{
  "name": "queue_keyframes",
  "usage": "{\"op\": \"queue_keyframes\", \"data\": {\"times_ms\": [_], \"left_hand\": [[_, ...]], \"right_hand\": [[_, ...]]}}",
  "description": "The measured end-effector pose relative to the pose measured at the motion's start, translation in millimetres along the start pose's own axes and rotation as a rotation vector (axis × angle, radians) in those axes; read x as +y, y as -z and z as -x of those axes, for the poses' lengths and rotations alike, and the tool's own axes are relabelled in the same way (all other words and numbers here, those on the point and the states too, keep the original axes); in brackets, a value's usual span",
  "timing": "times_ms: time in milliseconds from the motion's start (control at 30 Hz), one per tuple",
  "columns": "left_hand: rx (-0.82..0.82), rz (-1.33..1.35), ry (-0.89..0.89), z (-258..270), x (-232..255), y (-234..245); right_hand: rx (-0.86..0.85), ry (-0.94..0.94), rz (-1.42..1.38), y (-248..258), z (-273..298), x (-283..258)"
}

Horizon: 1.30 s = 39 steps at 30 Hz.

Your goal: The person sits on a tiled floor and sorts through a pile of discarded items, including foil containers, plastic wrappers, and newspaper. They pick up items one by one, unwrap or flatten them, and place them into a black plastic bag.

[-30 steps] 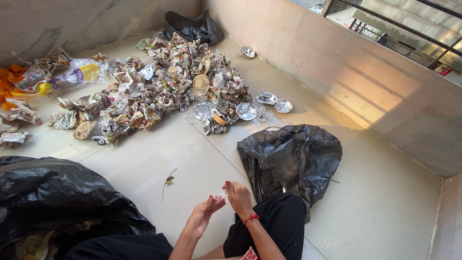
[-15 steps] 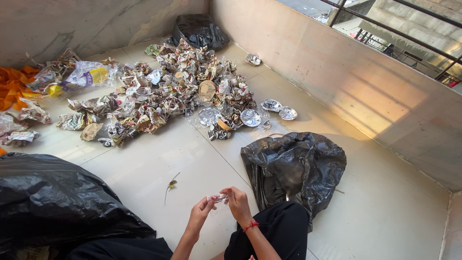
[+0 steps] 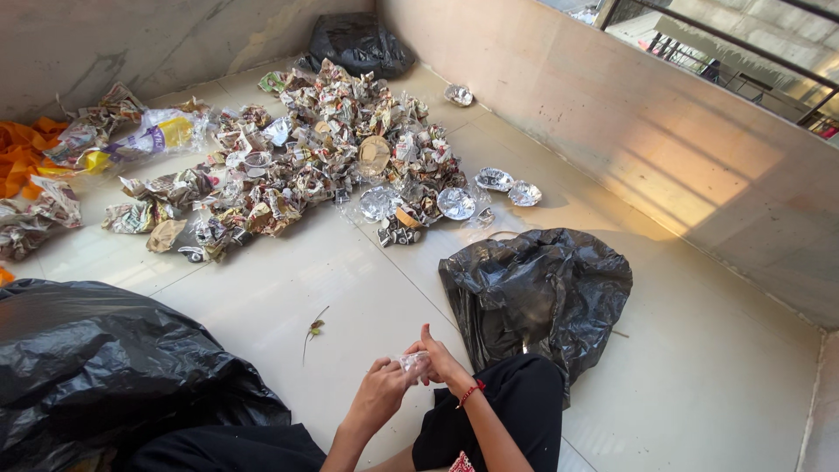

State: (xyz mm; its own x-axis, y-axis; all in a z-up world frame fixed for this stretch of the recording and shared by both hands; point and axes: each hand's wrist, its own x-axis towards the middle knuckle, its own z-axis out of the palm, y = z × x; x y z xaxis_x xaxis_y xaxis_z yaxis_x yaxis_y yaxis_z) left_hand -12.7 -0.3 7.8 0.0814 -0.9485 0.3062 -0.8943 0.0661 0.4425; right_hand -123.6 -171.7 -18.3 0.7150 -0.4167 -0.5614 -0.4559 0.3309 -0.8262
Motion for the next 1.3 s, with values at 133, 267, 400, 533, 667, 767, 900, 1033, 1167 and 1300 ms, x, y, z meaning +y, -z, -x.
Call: {"op": "queue_keyframes", "data": {"times_ms": [133, 267, 400, 533, 667, 767, 900, 1033, 1167, 1300], "left_hand": [[-0.039, 0.197, 0.25, 0.3, -2.4, 0.3], [0.06, 0.382, 0.273, 0.3, -6.6, 0.3], [0.045, 0.566, 0.315, -4.3, -15.0, -5.5], [0.155, 0.756, 0.512, -7.7, -23.8, -11.8], [0.249, 0.634, 0.484, -11.8, -23.7, -16.3], [0.28, 0.595, 0.524, -13.1, -20.8, -15.0], [0.303, 0.571, 0.55, -14.8, -16.3, -9.3], [0.322, 0.544, 0.533, -15.5, -14.1, -7.1], [0.339, 0.544, 0.53, -14.6, -14.2, -12.1], [0.355, 0.632, 0.536, -11.1, -20.9, -17.8]], "right_hand": [[0.011, 0.146, 0.02, -4.9, 4.0, -6.8], [0.186, 0.42, 0.256, -13.0, 3.0, -2.1], [0.255, 0.476, 0.194, -16.2, -8.7, 3.7], [0.323, 0.33, -0.001, -8.4, -22.1, 6.8], [0.352, 0.306, -0.035, -4.3, -30.7, 8.7], [0.35, 0.267, -0.049, -4.0, -34.6, 9.0], [0.362, 0.223, -0.051, -1.8, -36.6, 7.9], [0.372, 0.206, -0.029, -1.3, -37.5, 8.5], [0.376, 0.194, -0.009, 1.1, -38.4, 10.2], [0.382, 0.175, 0.044, 4.6, -40.0, 8.4]]}}
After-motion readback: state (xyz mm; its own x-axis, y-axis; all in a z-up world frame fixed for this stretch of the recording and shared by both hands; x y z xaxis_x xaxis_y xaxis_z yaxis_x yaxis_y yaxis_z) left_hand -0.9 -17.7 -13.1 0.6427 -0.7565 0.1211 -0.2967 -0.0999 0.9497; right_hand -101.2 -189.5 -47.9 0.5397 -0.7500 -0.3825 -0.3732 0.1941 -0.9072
